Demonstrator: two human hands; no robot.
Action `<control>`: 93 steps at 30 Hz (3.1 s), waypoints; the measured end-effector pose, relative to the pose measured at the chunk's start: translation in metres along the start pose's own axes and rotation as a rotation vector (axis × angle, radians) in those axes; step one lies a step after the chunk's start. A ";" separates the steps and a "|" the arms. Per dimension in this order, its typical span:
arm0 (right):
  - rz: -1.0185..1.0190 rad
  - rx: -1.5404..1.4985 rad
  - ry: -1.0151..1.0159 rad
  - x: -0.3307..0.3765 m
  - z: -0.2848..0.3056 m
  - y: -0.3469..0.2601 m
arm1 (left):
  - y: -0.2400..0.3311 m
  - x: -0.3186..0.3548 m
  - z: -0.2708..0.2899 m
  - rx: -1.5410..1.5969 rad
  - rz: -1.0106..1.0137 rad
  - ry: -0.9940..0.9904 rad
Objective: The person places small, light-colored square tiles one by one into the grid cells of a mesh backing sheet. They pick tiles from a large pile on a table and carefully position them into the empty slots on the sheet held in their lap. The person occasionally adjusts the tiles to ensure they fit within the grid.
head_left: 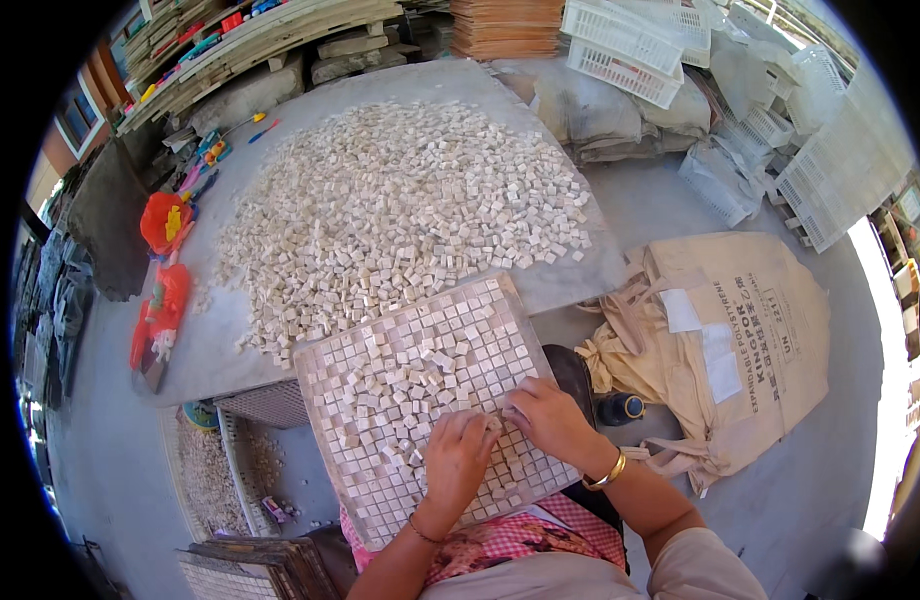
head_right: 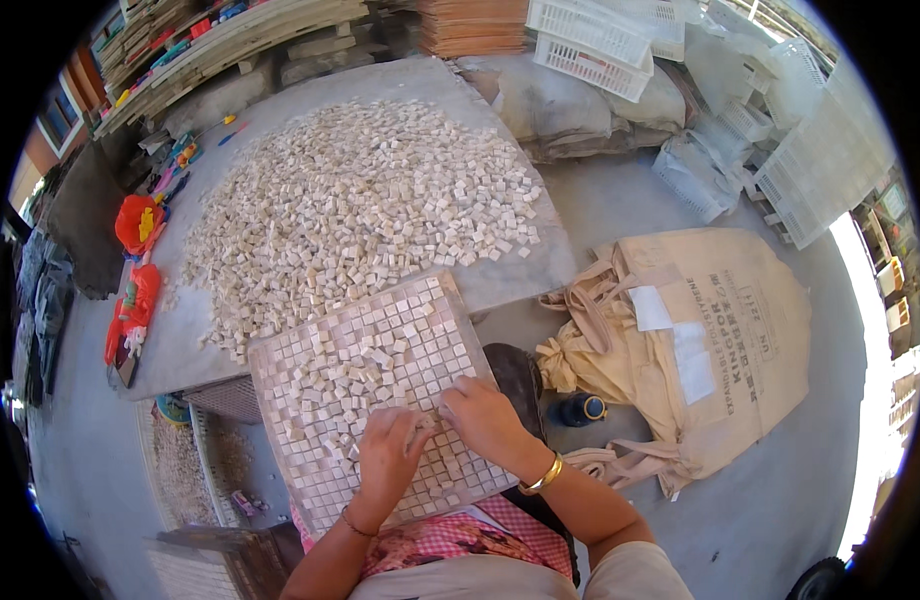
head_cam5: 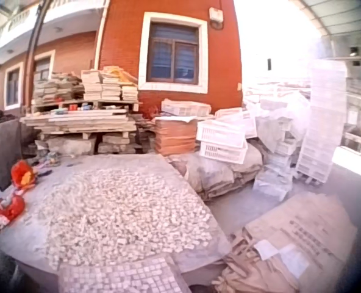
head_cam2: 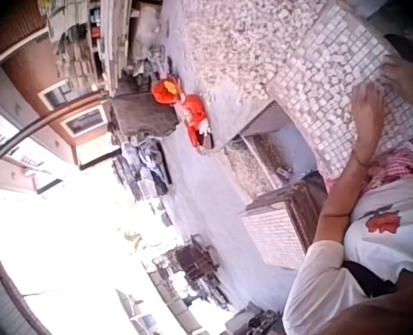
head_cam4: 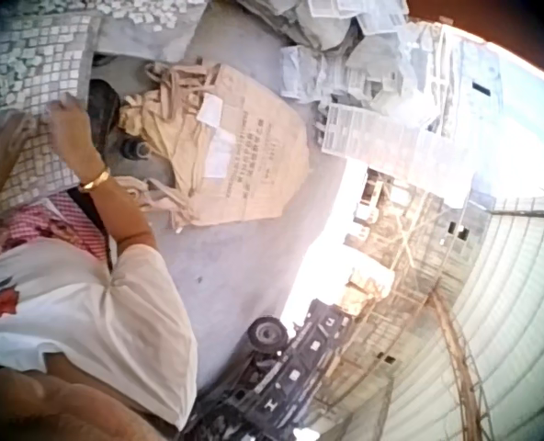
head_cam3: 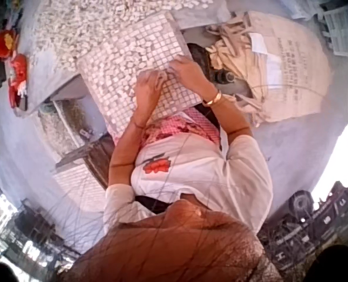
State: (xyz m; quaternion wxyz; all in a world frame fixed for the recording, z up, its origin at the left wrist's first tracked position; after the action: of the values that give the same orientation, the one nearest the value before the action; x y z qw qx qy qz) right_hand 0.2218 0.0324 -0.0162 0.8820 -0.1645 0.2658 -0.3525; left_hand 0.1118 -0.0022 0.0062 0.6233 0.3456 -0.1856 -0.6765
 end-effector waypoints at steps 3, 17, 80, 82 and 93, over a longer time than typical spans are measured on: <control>-0.020 -0.009 -0.016 0.000 -0.002 0.001 | 0.002 -0.002 0.001 -0.053 -0.037 0.017; -0.472 -0.703 0.288 0.069 0.027 0.043 | 0.008 -0.010 -0.031 -0.132 -0.091 -0.065; 0.092 -0.121 -0.202 0.077 -0.016 -0.066 | 0.005 0.084 -0.019 -0.066 -0.202 -0.349; 0.097 -0.090 -0.211 0.076 -0.018 -0.066 | 0.007 0.080 -0.016 -0.034 -0.169 -0.341; 0.111 -0.150 -0.096 0.059 -0.021 -0.070 | 0.002 0.084 -0.020 -0.128 -0.105 -0.347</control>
State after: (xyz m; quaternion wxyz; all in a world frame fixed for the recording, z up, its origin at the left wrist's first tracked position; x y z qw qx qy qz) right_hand 0.2080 -0.0600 -0.0204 0.8971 -0.2318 0.2577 -0.2739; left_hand 0.1285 -0.0802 -0.0259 0.5667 0.1927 -0.2285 -0.7678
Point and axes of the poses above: each hand's wrist, its own x-axis away from the middle knuckle, its own z-axis out of the back of the hand, y = z × x, the point moved 10 cm from there along -x, towards the middle knuckle, and after that the axes turned 14 degrees about z, right-handed, at the moved point
